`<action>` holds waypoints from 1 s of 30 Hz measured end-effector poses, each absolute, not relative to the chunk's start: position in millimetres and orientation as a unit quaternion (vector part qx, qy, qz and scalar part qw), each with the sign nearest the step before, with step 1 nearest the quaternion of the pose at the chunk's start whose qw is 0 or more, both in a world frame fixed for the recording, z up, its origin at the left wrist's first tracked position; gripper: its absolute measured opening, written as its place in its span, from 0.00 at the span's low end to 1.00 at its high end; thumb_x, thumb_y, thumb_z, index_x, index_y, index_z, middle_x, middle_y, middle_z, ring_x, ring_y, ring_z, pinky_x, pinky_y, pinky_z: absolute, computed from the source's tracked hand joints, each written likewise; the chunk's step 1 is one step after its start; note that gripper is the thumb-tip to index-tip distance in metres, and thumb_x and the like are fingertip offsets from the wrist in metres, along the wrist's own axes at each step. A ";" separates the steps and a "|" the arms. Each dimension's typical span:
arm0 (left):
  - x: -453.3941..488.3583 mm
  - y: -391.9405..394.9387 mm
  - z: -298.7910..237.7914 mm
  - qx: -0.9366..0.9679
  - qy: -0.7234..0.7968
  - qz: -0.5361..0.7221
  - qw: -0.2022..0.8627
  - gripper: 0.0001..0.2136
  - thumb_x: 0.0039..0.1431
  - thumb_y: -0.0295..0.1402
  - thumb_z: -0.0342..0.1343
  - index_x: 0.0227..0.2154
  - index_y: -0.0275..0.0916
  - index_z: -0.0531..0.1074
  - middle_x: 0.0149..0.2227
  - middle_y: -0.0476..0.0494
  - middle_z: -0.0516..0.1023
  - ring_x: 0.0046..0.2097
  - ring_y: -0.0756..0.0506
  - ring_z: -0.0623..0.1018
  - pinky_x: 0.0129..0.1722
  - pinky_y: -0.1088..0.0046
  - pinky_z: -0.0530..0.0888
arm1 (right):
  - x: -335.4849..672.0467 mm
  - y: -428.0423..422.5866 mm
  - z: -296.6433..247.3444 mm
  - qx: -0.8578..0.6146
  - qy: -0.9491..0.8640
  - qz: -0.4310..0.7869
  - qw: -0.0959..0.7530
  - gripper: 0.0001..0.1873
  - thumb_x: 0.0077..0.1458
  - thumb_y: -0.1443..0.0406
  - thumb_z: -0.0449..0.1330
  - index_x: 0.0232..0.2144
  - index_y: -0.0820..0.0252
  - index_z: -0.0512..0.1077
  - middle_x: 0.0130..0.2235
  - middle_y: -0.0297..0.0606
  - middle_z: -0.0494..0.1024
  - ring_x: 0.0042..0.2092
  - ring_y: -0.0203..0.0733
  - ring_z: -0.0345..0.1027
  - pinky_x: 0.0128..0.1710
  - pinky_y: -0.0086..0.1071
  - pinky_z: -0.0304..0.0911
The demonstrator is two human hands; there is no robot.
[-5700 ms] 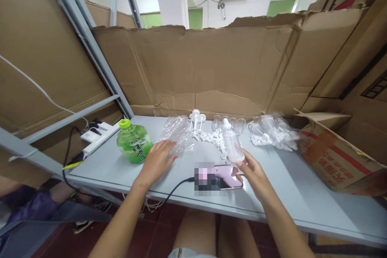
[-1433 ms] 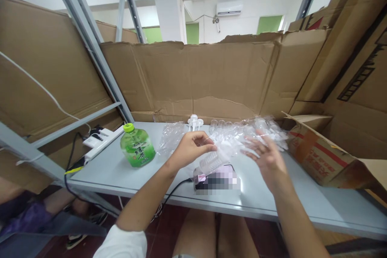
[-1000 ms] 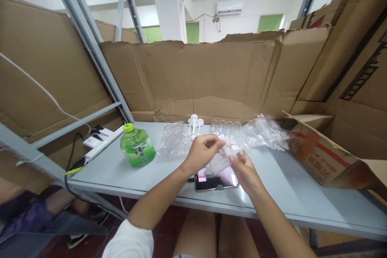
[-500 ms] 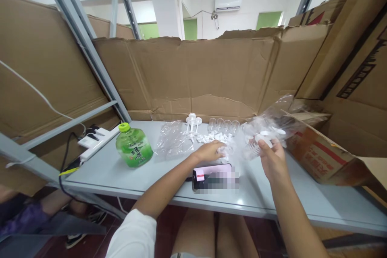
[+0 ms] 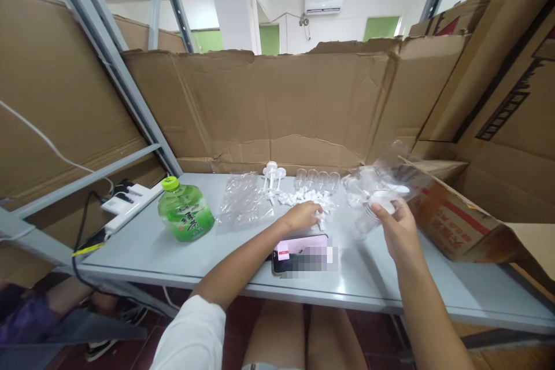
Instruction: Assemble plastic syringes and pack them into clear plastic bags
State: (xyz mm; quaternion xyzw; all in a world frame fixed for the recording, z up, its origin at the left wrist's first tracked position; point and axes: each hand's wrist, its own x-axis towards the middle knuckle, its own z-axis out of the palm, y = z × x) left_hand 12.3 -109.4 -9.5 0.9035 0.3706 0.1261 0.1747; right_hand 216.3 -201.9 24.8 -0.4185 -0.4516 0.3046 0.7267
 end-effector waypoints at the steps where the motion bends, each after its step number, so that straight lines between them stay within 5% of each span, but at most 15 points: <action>1: 10.6 -109.4 -9.1 0.904 0.369 0.130 0.173 0.13 0.54 0.32 0.49 0.43 0.40 0.69 0.45 0.44 0.72 0.44 0.45 0.72 0.46 0.71 0.67 | 218.2 -203.5 25.4 -0.418 -0.453 0.304 0.726 0.18 0.41 0.62 0.66 0.37 0.55 0.69 0.37 0.33 0.71 0.39 0.39 0.66 0.44 0.36 0.60; 7: -6.2 -113.2 -4.0 0.911 0.359 0.132 0.156 0.14 0.57 0.39 0.46 0.44 0.43 0.69 0.46 0.46 0.72 0.47 0.45 0.71 0.45 0.71 0.66 | 227.0 -212.2 26.6 -0.436 -0.450 0.294 0.721 0.17 0.40 0.62 0.66 0.36 0.56 0.70 0.35 0.34 0.71 0.38 0.39 0.66 0.42 0.33 0.60; 13: -17.5 -118.1 0.1 0.947 0.295 0.127 0.009 0.21 0.51 0.49 0.52 0.45 0.43 0.68 0.47 0.41 0.68 0.49 0.41 0.67 0.48 0.65 0.64 | 234.2 -213.8 19.8 -0.457 -0.447 0.278 0.717 0.18 0.39 0.60 0.66 0.36 0.56 0.70 0.36 0.34 0.72 0.38 0.41 0.67 0.41 0.35 0.61; 22: -13.2 -111.5 -13.4 0.969 0.240 0.041 -0.035 0.15 0.58 0.45 0.44 0.40 0.42 0.66 0.40 0.44 0.68 0.38 0.46 0.72 0.34 0.72 0.67 | 240.3 -215.9 9.3 -0.492 -0.456 0.255 0.696 0.21 0.40 0.57 0.65 0.38 0.56 0.69 0.37 0.39 0.74 0.39 0.45 0.68 0.40 0.38 0.64; 30: -17.2 -115.0 -13.4 0.962 0.267 0.060 -0.004 0.12 0.58 0.39 0.46 0.42 0.41 0.64 0.44 0.44 0.65 0.36 0.47 0.73 0.34 0.72 0.68 | 245.4 -222.3 16.4 -0.522 -0.479 0.219 0.671 0.19 0.40 0.57 0.65 0.36 0.57 0.68 0.35 0.37 0.73 0.37 0.43 0.68 0.38 0.35 0.63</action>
